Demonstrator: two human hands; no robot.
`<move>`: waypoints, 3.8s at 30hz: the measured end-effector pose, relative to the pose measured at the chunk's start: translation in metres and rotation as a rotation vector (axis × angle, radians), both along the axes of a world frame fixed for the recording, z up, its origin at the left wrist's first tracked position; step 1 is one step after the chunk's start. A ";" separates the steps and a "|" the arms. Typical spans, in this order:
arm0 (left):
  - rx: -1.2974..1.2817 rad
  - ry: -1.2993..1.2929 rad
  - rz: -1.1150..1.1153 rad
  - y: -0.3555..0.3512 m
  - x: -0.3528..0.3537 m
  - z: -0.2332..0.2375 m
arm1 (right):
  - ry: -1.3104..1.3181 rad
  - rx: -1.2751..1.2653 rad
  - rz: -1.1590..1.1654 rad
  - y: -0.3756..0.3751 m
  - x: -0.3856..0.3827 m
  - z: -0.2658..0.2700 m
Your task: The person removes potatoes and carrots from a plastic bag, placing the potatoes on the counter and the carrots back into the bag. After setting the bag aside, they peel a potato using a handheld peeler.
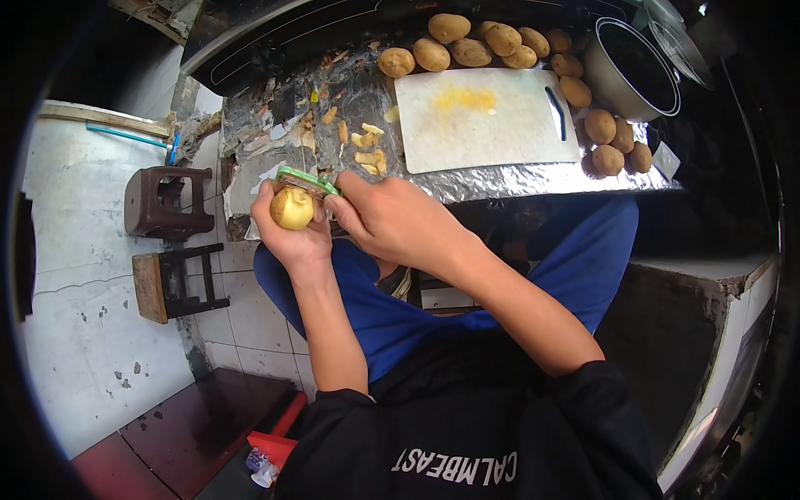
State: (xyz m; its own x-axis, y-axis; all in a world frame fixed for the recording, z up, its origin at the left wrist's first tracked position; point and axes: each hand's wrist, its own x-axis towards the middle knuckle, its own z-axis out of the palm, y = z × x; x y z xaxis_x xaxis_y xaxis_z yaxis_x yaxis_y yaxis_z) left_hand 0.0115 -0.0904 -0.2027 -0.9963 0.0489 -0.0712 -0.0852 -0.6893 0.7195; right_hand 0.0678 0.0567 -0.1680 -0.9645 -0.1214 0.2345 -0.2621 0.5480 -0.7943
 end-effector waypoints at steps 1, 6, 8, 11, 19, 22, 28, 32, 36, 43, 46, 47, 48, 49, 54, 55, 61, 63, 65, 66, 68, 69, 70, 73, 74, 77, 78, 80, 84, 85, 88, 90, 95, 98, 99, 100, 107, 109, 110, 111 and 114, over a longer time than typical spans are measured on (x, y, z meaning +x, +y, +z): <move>0.002 0.001 -0.001 0.000 0.000 0.000 | 0.001 0.002 -0.001 0.001 0.000 0.000; 0.076 -0.015 -0.053 0.002 -0.002 0.004 | 0.008 -0.008 -0.017 -0.003 -0.005 0.002; 0.060 -0.003 -0.071 -0.004 -0.006 -0.007 | 0.003 0.004 -0.054 -0.004 -0.006 -0.002; 0.121 0.001 -0.102 -0.007 -0.011 -0.006 | -0.018 -0.007 -0.115 0.000 -0.010 -0.003; 0.056 -0.080 -0.062 -0.018 -0.025 -0.024 | 0.069 0.465 -0.308 0.028 -0.019 -0.017; -0.011 -0.094 -0.039 -0.027 -0.024 -0.031 | -0.069 0.474 -0.319 0.038 -0.022 -0.015; -0.008 -0.100 -0.126 -0.014 -0.020 -0.027 | 0.044 0.098 -0.250 0.028 -0.011 0.000; -0.172 -0.154 0.093 0.001 -0.014 -0.022 | 0.030 0.028 -0.035 0.003 0.003 -0.002; -0.410 0.037 0.073 -0.003 -0.009 -0.017 | 0.083 0.108 -0.061 -0.013 0.008 -0.013; -0.547 0.057 -0.012 0.001 -0.005 -0.016 | 0.000 0.079 -0.057 -0.020 0.012 -0.017; -0.638 0.099 0.007 -0.001 -0.004 -0.017 | -0.004 0.075 -0.036 -0.021 0.012 -0.010; -0.638 0.099 0.004 -0.002 -0.003 -0.017 | -0.005 0.075 -0.038 -0.022 0.013 -0.010; -0.682 0.136 0.042 -0.002 -0.002 -0.018 | -0.004 0.072 -0.042 -0.023 0.013 -0.009; -0.726 0.175 0.083 -0.003 -0.002 -0.017 | -0.001 0.069 -0.044 -0.024 0.012 -0.008; -0.826 0.192 0.195 0.002 0.003 -0.003 | -0.056 -0.042 -0.077 -0.034 0.007 -0.002; -0.858 0.189 0.233 0.003 0.006 -0.002 | -0.071 -0.108 -0.086 -0.036 0.009 -0.002; -0.653 0.112 0.284 0.001 0.003 -0.007 | -0.061 -0.056 -0.077 -0.036 0.013 0.009; -0.654 0.119 0.286 0.002 0.003 -0.006 | -0.051 -0.064 -0.072 -0.035 0.013 0.010; -0.603 0.124 0.291 0.004 0.004 -0.010 | -0.054 -0.072 -0.075 -0.034 0.015 0.008; -0.606 0.122 0.288 0.003 0.006 -0.010 | -0.057 -0.075 -0.077 -0.034 0.017 0.009; -0.632 0.147 0.271 0.002 0.006 -0.008 | -0.040 -0.068 -0.078 -0.034 0.017 0.010; -0.635 0.146 0.268 0.001 0.008 -0.006 | -0.042 -0.071 -0.080 -0.033 0.020 0.009; -0.640 0.158 0.261 0.001 0.008 -0.004 | -0.054 -0.093 -0.077 -0.032 0.021 0.006; -0.633 0.156 0.311 0.013 0.009 0.000 | -0.083 -0.139 -0.082 -0.027 0.016 0.008; -0.630 0.142 0.363 0.015 0.011 -0.001 | -0.100 -0.174 -0.095 -0.027 0.017 0.009; -0.616 0.227 0.287 0.004 0.010 -0.004 | -0.064 -0.173 -0.069 -0.028 0.017 0.008; -0.614 0.231 0.287 0.004 0.009 -0.005 | -0.059 -0.172 -0.071 -0.027 0.017 0.009; -0.548 0.219 0.254 0.003 0.009 -0.007 | -0.050 -0.197 -0.068 -0.029 0.019 0.009; -0.510 0.207 0.257 0.003 0.011 -0.003 | -0.048 -0.155 -0.066 -0.028 0.023 0.010; -0.561 0.206 0.270 0.004 0.013 -0.003 | -0.059 -0.154 -0.070 -0.027 0.022 0.011; -0.622 0.217 0.294 0.005 0.015 -0.004 | -0.054 -0.162 -0.076 -0.025 0.019 0.011; -0.633 0.229 0.305 0.004 0.016 -0.005 | -0.039 -0.170 -0.080 -0.025 0.020 0.012; -0.506 0.227 0.219 -0.003 0.013 -0.008 | -0.066 -0.228 -0.063 -0.026 0.022 0.011; -0.548 0.240 0.250 0.002 0.017 -0.005 | -0.067 -0.206 -0.069 -0.023 0.022 0.014; -0.548 0.239 0.246 0.001 0.017 -0.005 | -0.068 -0.207 -0.073 -0.022 0.022 0.016; -0.682 0.319 0.288 0.000 0.016 -0.005 | -0.072 -0.189 -0.086 -0.020 0.020 0.017; -0.561 0.227 0.227 0.001 0.017 0.005 | -0.107 -0.237 -0.070 -0.012 0.023 0.011; -0.510 0.181 0.158 0.003 0.016 0.008 | -0.111 -0.228 -0.078 -0.012 0.017 0.008; -0.511 0.181 0.158 0.003 0.015 0.008 | -0.107 -0.212 -0.102 -0.013 0.015 0.004; -0.466 0.141 0.142 0.005 0.012 0.006 | -0.102 -0.195 -0.125 -0.014 0.012 0.000; -0.389 0.081 0.094 0.006 0.004 0.001 | -0.055 -0.149 -0.174 -0.013 -0.004 -0.013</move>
